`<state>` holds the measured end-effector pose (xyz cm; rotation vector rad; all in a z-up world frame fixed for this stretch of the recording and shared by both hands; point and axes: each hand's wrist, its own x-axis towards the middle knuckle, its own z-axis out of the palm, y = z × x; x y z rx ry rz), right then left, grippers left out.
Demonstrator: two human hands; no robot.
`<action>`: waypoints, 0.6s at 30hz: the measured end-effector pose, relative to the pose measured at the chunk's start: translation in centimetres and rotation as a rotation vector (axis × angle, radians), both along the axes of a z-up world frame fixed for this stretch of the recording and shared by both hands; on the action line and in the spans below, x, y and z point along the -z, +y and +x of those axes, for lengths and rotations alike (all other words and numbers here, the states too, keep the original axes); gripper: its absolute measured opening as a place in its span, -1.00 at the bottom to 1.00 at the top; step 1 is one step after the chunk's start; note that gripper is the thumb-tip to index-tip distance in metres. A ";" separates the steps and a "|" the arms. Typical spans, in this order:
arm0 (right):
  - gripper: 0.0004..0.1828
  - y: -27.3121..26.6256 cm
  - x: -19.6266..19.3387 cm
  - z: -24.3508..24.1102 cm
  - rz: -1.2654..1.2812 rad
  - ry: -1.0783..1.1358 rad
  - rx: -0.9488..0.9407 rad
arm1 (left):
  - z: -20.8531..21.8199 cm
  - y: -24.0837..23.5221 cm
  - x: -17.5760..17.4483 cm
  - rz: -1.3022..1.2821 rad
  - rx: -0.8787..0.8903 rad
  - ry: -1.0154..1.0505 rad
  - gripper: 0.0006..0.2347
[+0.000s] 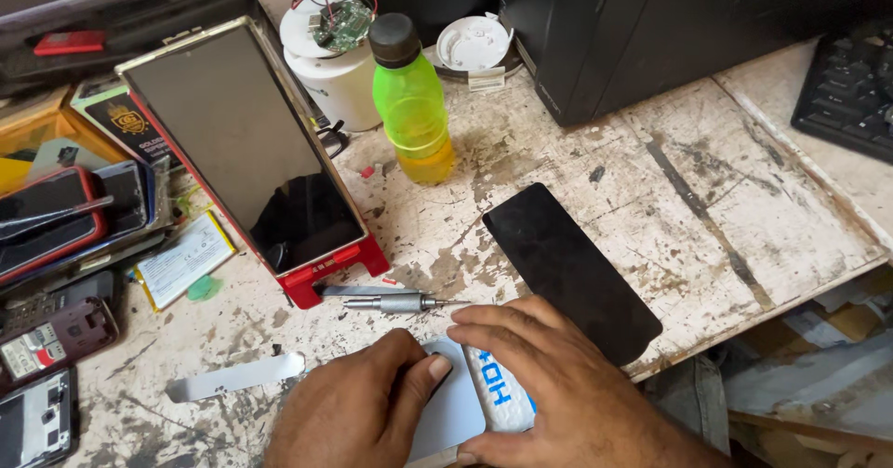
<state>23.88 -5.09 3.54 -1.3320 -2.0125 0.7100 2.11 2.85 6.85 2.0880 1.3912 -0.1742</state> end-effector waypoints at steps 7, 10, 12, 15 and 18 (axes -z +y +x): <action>-0.01 0.2 1.2 0.6 -0.023 0.008 -0.029 | 1.3 0.7 -1.1 0.035 0.094 0.113 -0.71; 0.00 0.3 1.5 0.5 0.003 0.002 -0.033 | 1.6 0.8 -1.4 0.021 0.117 0.185 -0.70; 0.00 0.3 1.7 0.6 0.015 0.003 -0.034 | 1.7 0.9 -1.6 0.067 0.159 0.160 -0.71; 0.00 0.2 2.0 0.7 0.018 0.012 -0.038 | 2.0 1.0 -1.7 0.054 0.182 0.215 -0.70; -0.01 0.3 2.0 0.7 0.027 0.012 -0.042 | 2.2 1.0 -1.7 0.056 0.216 0.266 -0.70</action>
